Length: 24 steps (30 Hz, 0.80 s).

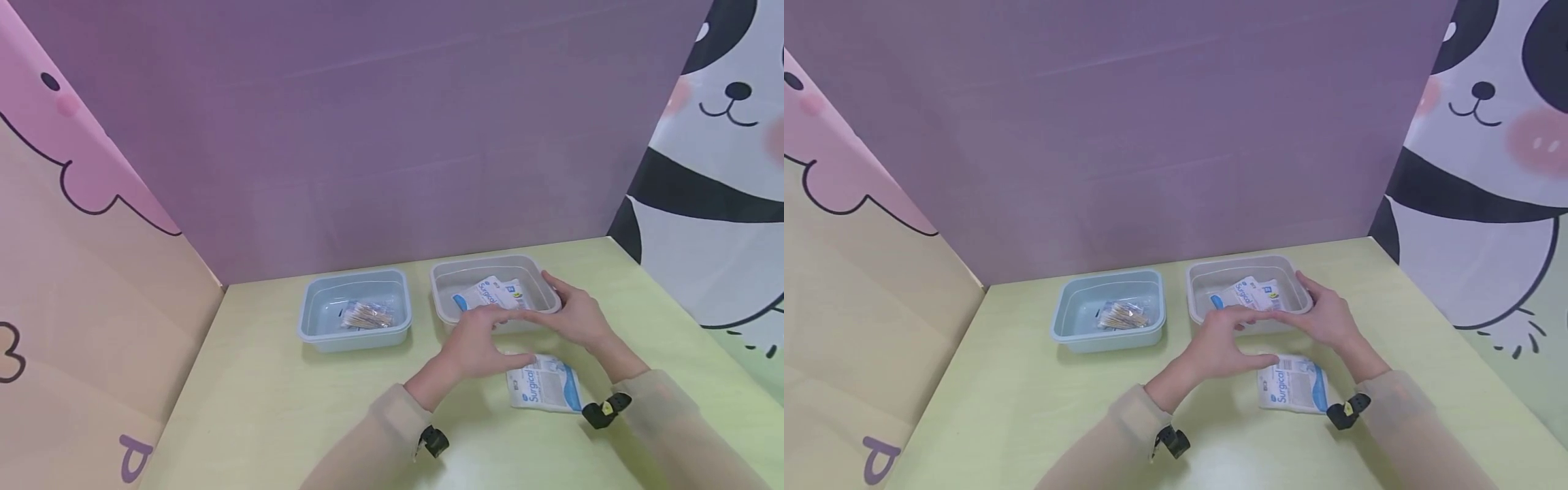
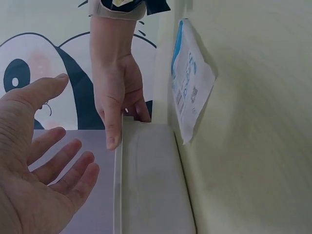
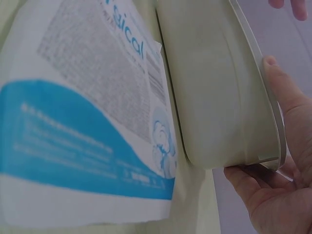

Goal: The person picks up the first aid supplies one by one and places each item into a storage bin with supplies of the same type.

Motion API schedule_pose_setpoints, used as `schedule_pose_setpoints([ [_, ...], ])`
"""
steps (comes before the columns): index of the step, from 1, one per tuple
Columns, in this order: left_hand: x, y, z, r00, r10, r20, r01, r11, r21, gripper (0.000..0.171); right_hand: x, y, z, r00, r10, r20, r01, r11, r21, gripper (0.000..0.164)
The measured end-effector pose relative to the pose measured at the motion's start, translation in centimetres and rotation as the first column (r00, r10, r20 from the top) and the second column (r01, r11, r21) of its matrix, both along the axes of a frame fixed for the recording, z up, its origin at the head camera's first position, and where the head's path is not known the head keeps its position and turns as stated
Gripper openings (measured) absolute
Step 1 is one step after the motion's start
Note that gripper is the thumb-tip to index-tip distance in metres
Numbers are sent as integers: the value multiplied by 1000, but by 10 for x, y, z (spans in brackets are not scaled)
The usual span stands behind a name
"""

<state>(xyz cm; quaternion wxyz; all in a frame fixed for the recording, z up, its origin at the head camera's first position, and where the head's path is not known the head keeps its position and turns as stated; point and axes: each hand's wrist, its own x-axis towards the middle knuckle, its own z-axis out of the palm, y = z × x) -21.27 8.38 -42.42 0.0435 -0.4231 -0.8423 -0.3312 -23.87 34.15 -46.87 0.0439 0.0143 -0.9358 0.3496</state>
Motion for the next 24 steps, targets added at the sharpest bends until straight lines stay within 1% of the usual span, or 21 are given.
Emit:
schedule_pose_setpoints([
  [4,2,1,-8,1000,-1,17,1,1000,11,65,-1,1,0,1000,2,0,-2,1000,7,116],
  [9,7,4,-14,999,-2,38,2,1000,-2,61,-1,1,0,1000,-7,24,7,1000,-4,118],
  [12,9,7,-18,999,-4,44,5,1000,-9,62,-1,0,-1,1000,-8,25,8,1000,-5,119],
  [19,11,11,-27,1000,26,-5,-27,998,-64,62,-2,-1,-1,1000,-8,10,8,1000,-4,119],
  [24,11,13,-29,1000,20,-22,-21,998,-56,62,-2,0,-2,1000,-6,7,6,1000,-6,118],
])
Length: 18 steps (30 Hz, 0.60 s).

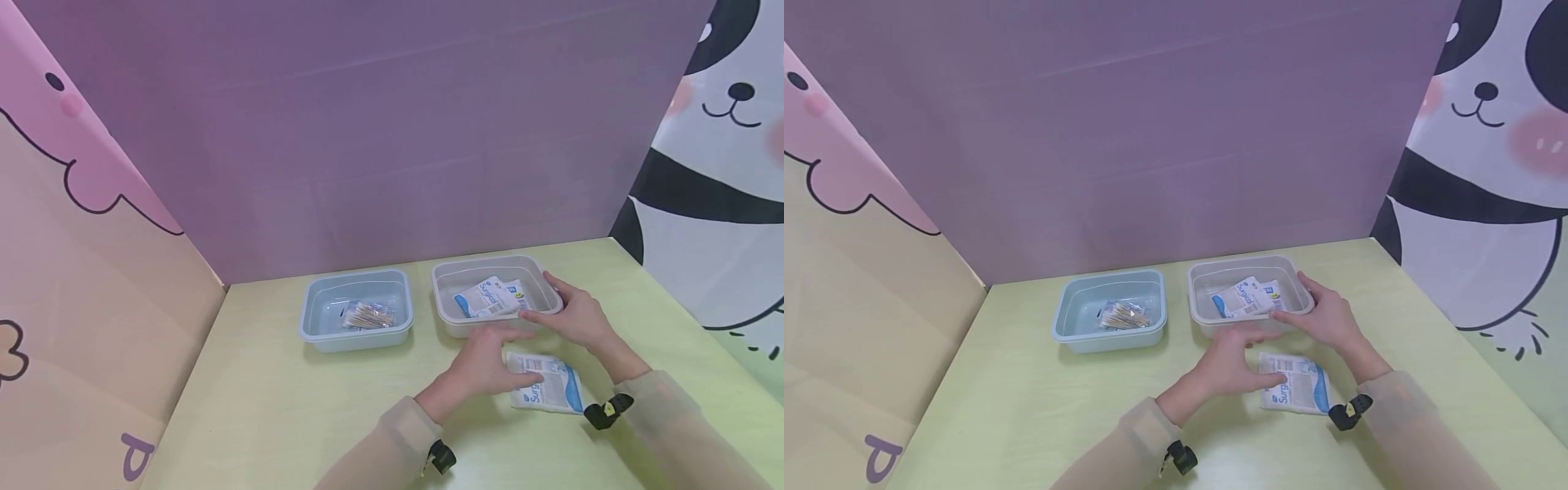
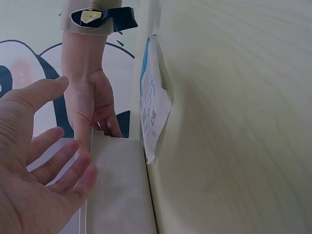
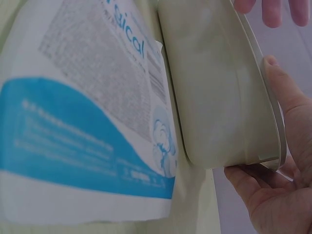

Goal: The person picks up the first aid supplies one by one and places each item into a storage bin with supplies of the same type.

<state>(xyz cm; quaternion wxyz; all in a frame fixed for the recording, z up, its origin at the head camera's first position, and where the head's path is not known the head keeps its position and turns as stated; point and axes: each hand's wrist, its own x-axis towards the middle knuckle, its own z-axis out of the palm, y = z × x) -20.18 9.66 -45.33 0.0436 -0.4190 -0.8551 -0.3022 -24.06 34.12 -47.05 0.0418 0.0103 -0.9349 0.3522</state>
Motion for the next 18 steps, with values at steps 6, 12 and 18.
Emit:
schedule_pose_setpoints([
  [6,1,3,-4,1000,-5,-1,5,1000,-14,62,1,1,0,1000,2,7,-2,1000,-12,118],
  [12,1,6,-10,1000,14,4,-14,999,-50,62,3,-1,2,1000,10,-6,-10,1000,-22,116],
  [18,1,9,-14,1000,17,5,-17,998,-61,63,4,0,3,1000,4,-16,-5,1000,-13,116],
])
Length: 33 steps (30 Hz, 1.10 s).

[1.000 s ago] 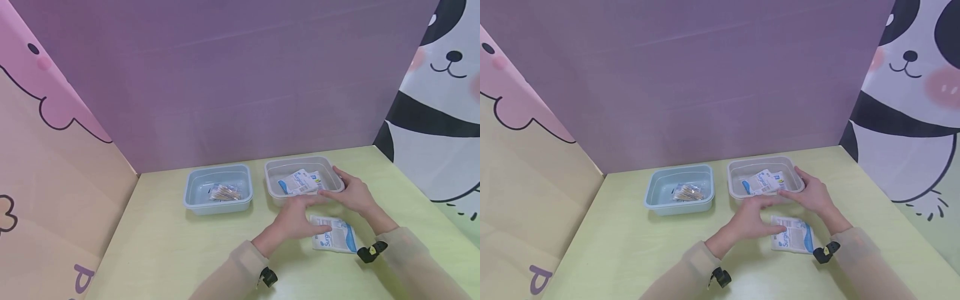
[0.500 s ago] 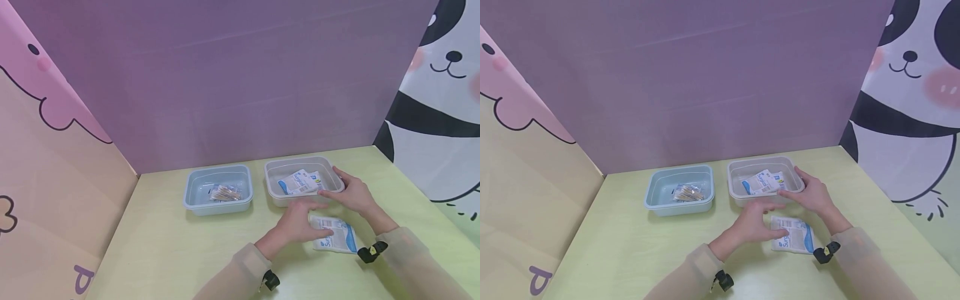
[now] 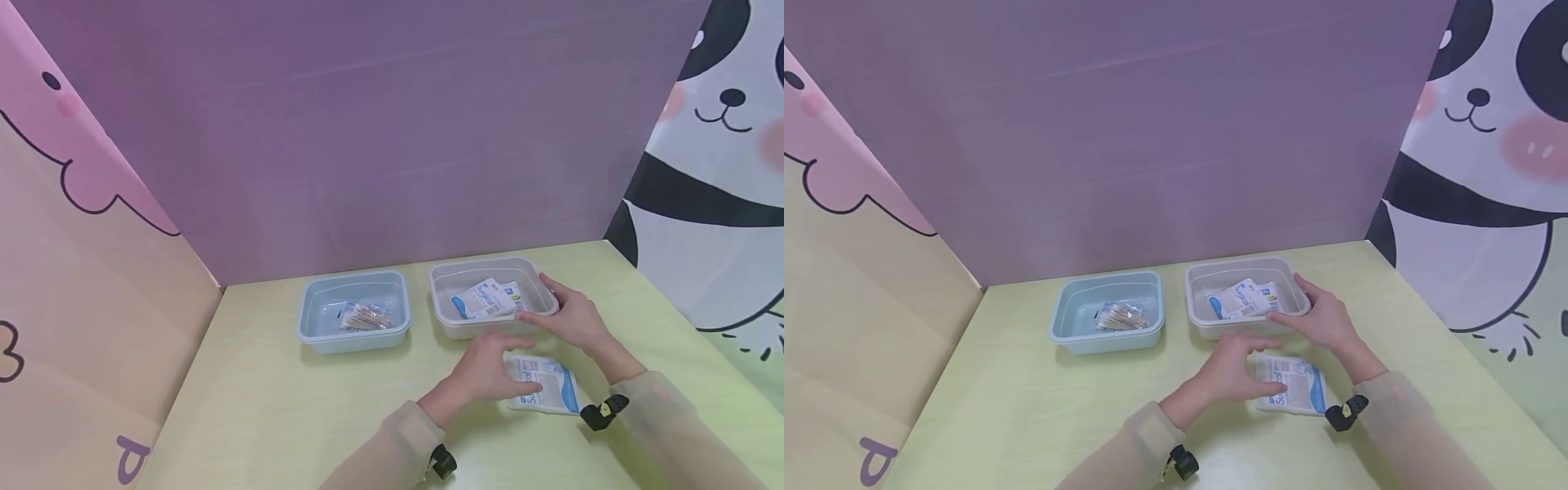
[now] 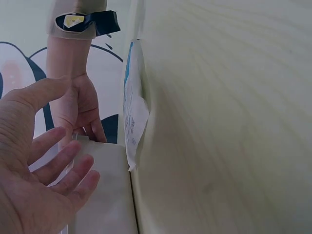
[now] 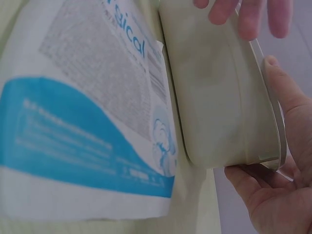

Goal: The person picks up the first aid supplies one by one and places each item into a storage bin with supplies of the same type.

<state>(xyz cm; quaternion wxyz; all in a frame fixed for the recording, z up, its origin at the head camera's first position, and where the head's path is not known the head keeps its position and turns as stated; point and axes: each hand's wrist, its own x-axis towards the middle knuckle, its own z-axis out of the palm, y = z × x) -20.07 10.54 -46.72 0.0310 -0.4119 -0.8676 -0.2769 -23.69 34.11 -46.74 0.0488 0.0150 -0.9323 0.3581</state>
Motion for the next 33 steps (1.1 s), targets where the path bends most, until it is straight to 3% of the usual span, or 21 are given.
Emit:
schedule_pose_setpoints([
  [20,-3,9,-17,1000,2,-13,-3,998,-57,62,1,0,0,1000,13,-11,-13,1000,-7,114],
  [33,-3,13,-24,999,-15,29,17,997,-79,68,-1,0,0,1000,10,-9,-10,1000,-15,114],
])
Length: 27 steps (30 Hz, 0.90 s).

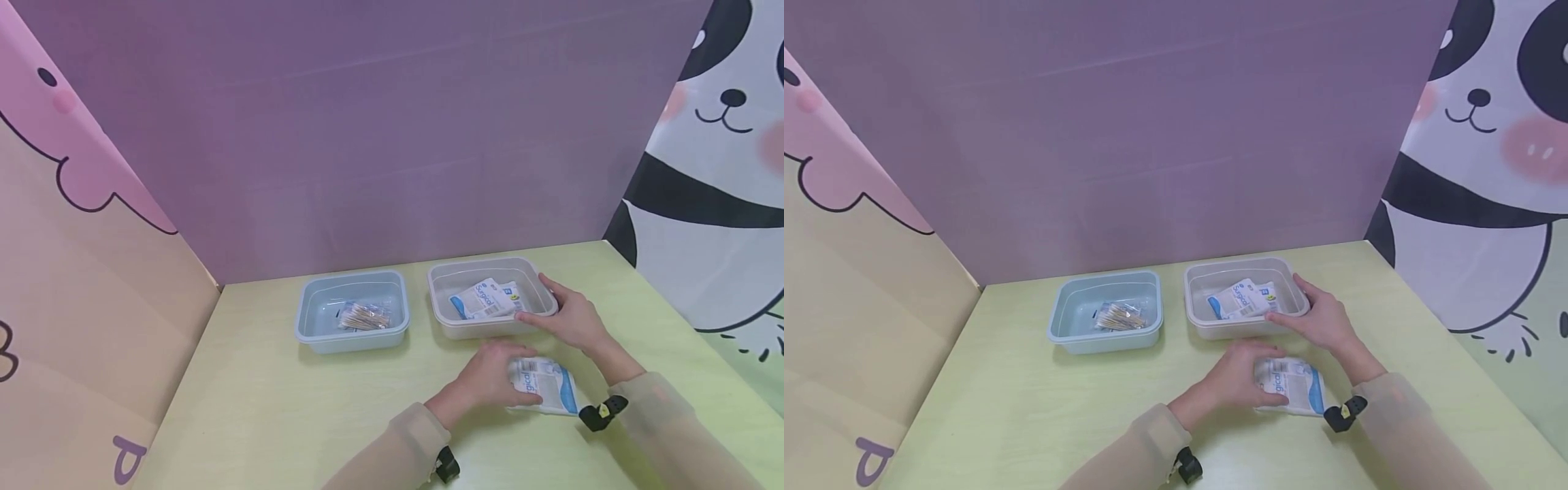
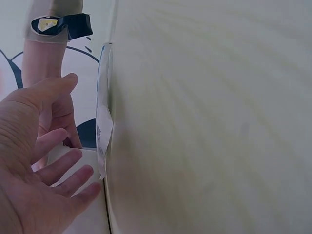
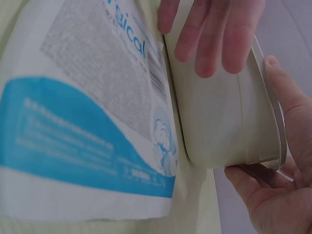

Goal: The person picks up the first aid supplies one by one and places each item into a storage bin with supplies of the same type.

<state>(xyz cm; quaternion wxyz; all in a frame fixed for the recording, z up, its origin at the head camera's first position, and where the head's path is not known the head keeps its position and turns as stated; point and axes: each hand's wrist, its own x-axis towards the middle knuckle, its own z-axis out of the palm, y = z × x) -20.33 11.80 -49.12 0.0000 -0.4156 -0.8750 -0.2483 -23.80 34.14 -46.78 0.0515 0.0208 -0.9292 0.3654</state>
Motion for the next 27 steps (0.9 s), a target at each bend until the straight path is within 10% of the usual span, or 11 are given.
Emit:
schedule_pose_setpoints([
  [27,0,3,-3,996,-50,-73,36,984,-173,76,1,-1,2,1000,-9,30,9,1000,-7,114],
])
